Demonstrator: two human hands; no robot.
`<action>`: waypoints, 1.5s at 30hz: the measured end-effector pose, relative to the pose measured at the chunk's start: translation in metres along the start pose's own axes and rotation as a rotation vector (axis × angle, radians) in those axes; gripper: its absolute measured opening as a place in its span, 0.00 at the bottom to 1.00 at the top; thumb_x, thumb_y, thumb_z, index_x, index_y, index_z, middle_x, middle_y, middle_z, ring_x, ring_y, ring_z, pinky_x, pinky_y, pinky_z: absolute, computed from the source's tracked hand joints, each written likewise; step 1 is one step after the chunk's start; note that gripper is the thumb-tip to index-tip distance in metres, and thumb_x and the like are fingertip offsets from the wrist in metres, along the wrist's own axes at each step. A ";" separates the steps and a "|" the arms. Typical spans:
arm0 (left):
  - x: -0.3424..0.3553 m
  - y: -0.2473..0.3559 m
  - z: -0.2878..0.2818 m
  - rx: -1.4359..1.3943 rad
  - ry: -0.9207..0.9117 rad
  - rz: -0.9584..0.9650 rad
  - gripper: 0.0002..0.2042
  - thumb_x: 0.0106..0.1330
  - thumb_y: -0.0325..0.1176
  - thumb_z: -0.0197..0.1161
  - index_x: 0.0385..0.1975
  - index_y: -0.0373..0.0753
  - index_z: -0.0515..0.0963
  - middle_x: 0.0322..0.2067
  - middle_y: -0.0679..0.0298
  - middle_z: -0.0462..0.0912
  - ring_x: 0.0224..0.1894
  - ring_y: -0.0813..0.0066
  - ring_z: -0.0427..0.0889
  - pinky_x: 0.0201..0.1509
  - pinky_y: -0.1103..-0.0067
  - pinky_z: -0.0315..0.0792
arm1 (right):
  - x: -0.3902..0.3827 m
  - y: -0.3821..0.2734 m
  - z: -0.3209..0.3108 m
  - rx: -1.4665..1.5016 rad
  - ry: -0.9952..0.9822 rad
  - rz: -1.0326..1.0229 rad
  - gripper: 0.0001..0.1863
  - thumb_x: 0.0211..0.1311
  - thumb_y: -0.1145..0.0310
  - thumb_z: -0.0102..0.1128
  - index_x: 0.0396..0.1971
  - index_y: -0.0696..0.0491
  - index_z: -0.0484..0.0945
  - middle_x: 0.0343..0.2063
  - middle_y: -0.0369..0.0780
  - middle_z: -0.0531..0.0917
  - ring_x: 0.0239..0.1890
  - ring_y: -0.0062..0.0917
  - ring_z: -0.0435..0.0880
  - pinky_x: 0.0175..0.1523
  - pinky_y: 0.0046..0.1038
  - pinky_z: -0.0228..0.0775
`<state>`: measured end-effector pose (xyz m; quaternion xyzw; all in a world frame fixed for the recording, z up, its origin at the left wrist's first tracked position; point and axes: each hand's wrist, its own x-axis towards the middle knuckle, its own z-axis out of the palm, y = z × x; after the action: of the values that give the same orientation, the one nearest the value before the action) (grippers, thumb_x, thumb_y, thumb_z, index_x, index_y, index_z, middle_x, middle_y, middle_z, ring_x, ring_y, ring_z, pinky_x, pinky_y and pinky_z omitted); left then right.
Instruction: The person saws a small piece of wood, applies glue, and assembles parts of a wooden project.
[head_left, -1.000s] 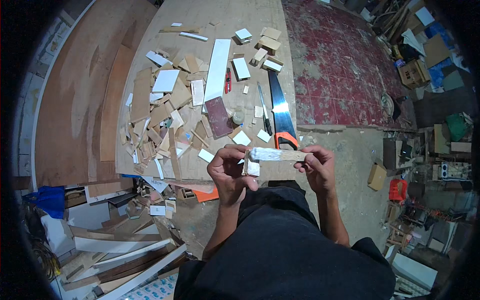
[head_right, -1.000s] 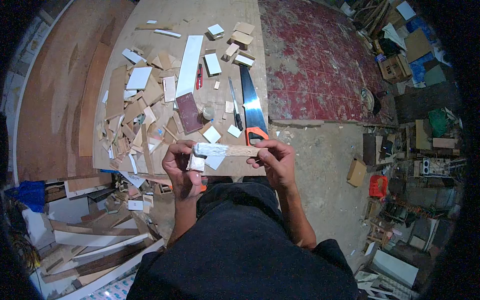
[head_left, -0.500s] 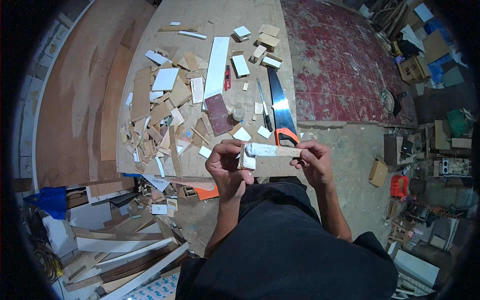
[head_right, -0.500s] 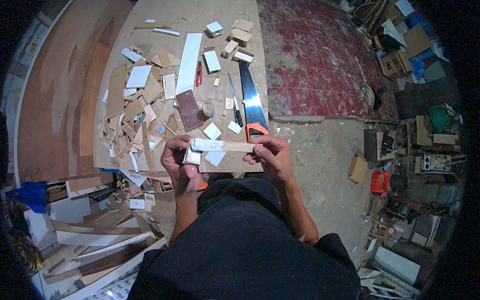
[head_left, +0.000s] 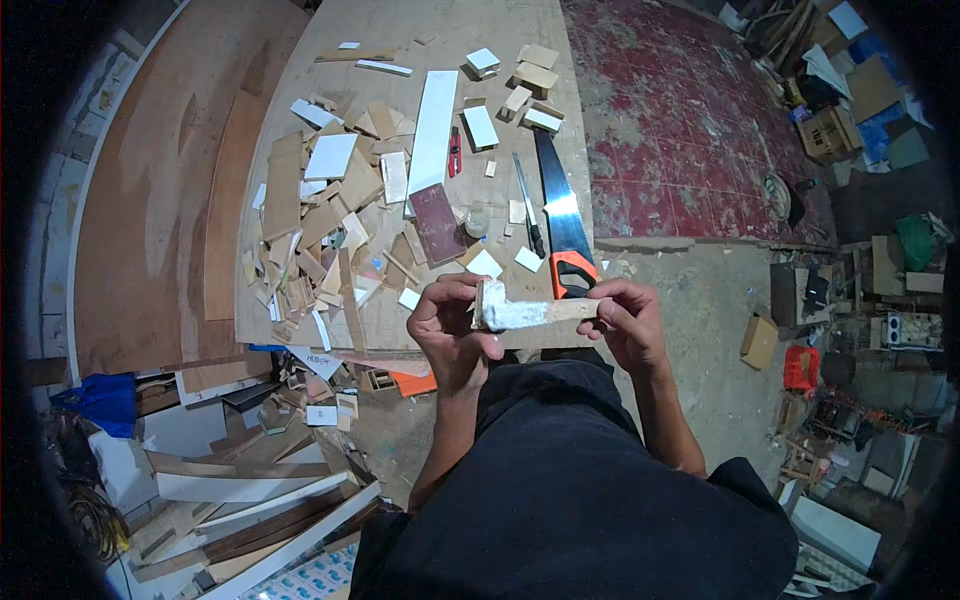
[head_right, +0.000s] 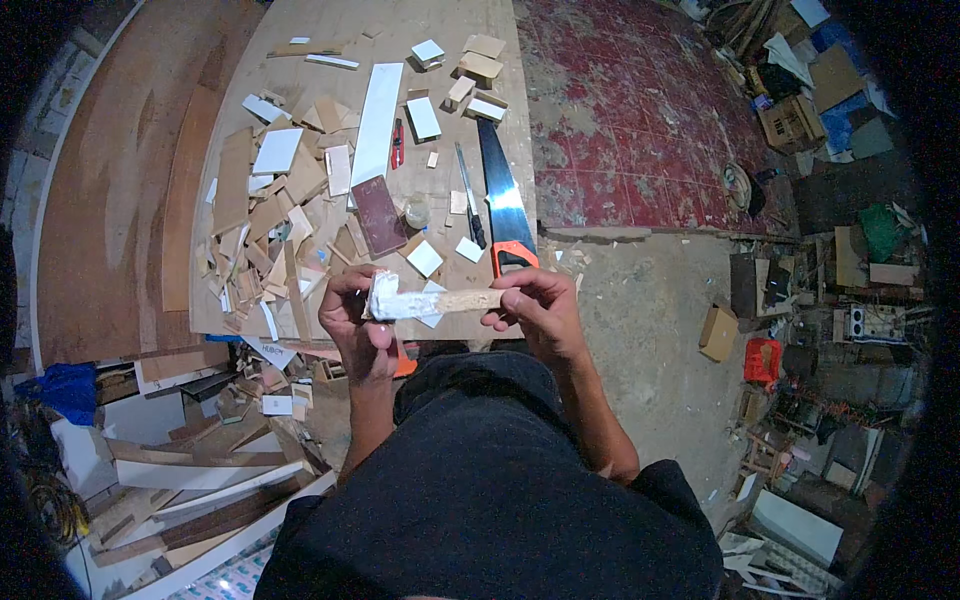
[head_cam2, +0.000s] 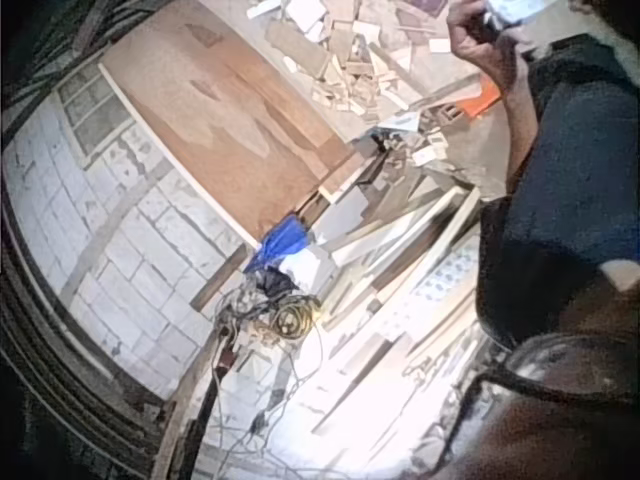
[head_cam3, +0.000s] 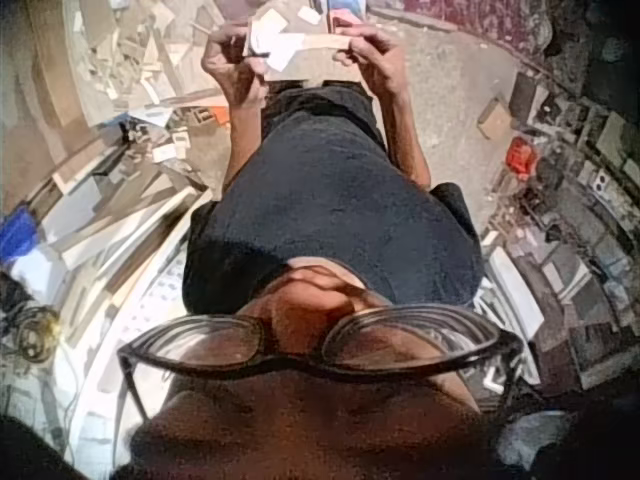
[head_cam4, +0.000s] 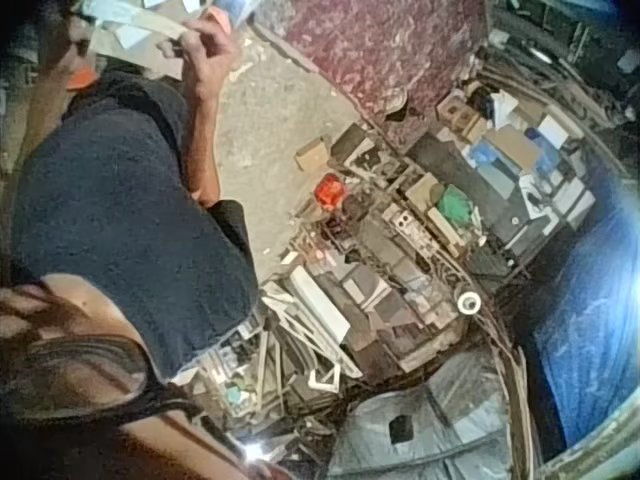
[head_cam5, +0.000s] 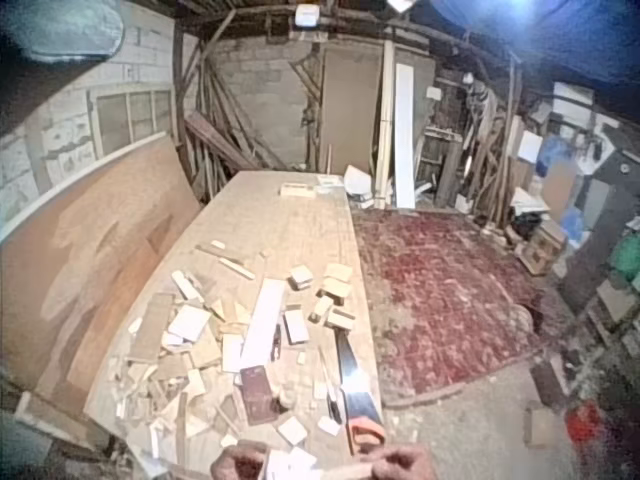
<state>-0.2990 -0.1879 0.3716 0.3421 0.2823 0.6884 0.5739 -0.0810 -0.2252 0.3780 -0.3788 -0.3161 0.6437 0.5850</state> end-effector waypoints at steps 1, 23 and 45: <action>0.000 -0.001 -0.001 -0.012 -0.003 -0.010 0.33 0.32 0.41 0.85 0.38 0.35 0.75 0.41 0.59 0.80 0.45 0.73 0.81 0.51 0.76 0.75 | -0.002 0.000 -0.003 0.019 -0.012 0.008 0.10 0.62 0.76 0.59 0.41 0.64 0.79 0.32 0.47 0.84 0.30 0.30 0.88 0.32 0.23 0.82; 0.003 -0.001 0.000 -0.019 0.010 0.013 0.30 0.33 0.37 0.86 0.37 0.34 0.76 0.42 0.59 0.81 0.45 0.74 0.81 0.51 0.76 0.75 | 0.006 0.003 0.001 0.031 0.003 0.010 0.10 0.62 0.76 0.60 0.42 0.64 0.79 0.31 0.47 0.84 0.30 0.31 0.88 0.33 0.25 0.81; 0.010 -0.004 -0.009 -0.008 0.020 0.005 0.31 0.35 0.41 0.85 0.38 0.35 0.76 0.42 0.58 0.81 0.43 0.73 0.81 0.51 0.76 0.75 | 0.019 0.013 -0.002 0.051 0.088 -0.003 0.10 0.63 0.74 0.60 0.42 0.64 0.79 0.32 0.47 0.84 0.31 0.30 0.88 0.34 0.24 0.82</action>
<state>-0.3050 -0.1777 0.3643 0.3337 0.2841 0.6944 0.5707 -0.0867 -0.2082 0.3635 -0.3912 -0.2739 0.6335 0.6088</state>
